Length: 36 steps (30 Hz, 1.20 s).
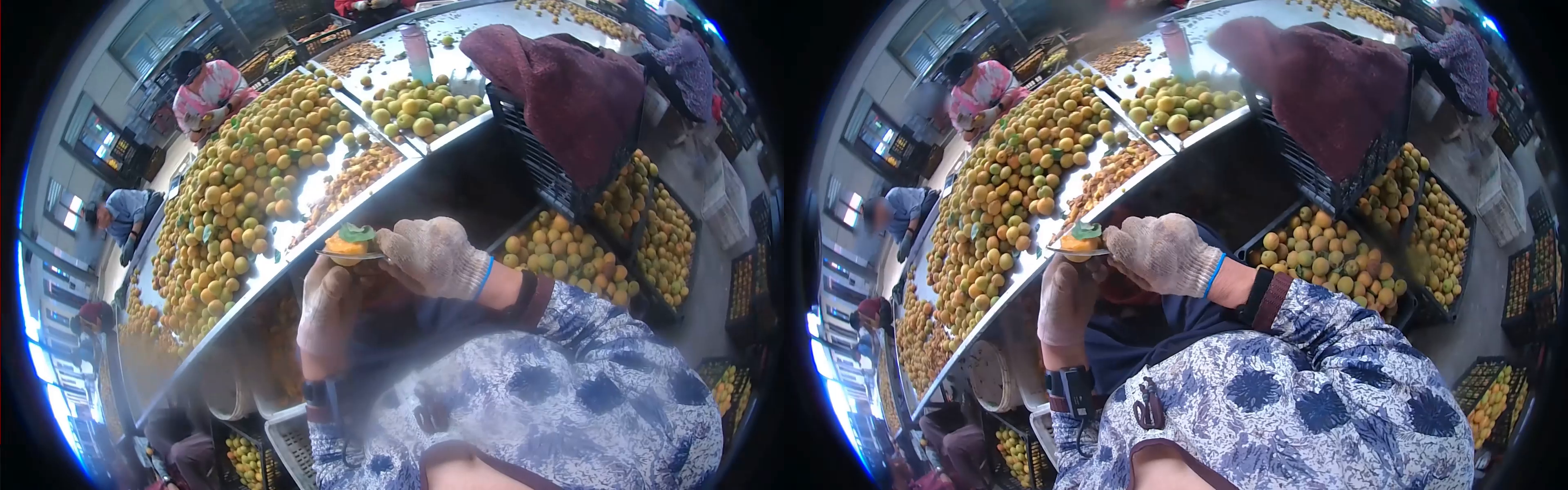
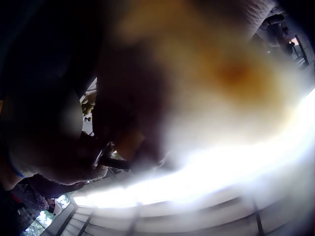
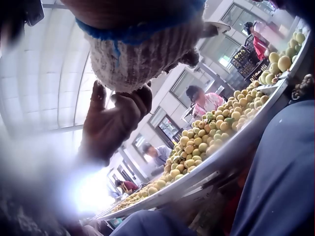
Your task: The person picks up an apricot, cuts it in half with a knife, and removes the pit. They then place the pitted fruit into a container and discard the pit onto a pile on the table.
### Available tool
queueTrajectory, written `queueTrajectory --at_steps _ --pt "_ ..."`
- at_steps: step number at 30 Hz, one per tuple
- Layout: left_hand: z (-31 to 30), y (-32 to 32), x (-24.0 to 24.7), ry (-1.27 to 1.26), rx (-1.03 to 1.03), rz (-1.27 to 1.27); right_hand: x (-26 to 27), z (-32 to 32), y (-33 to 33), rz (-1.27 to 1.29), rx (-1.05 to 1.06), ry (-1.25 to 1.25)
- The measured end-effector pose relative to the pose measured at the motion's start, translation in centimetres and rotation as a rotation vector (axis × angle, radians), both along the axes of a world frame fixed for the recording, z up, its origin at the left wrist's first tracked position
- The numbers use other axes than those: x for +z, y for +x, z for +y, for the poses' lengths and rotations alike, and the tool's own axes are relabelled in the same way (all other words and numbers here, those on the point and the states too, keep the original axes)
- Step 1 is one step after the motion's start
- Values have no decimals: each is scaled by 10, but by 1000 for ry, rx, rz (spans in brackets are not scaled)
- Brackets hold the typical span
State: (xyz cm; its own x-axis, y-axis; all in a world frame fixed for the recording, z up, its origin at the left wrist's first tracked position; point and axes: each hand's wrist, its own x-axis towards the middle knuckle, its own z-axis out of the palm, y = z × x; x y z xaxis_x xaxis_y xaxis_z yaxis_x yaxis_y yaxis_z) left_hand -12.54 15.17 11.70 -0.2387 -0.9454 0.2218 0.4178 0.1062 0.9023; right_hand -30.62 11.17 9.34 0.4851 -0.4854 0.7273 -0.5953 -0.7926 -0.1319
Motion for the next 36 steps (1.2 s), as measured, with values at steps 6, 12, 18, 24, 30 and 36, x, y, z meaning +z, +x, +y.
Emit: queueTrajectory --at_steps 6,12,18,24,30,36 --pt "-35 -5 -14 90 -92 -189 -5 -11 -23 15 -78 -48" --pt "-58 -34 -18 17 -118 -140 -5 -13 -48 27 -158 -18" --pt "-61 -52 -23 27 0 -170 -6 -13 -58 3 -203 -28" --pt "-59 -59 -24 37 -41 -165 -14 -21 -66 -33 -183 -47" --pt "-66 -68 -28 47 -72 -286 -28 -25 -82 89 -310 -50" --pt "-63 -85 -8 -23 -88 -666 -66 -36 -106 249 -550 352"
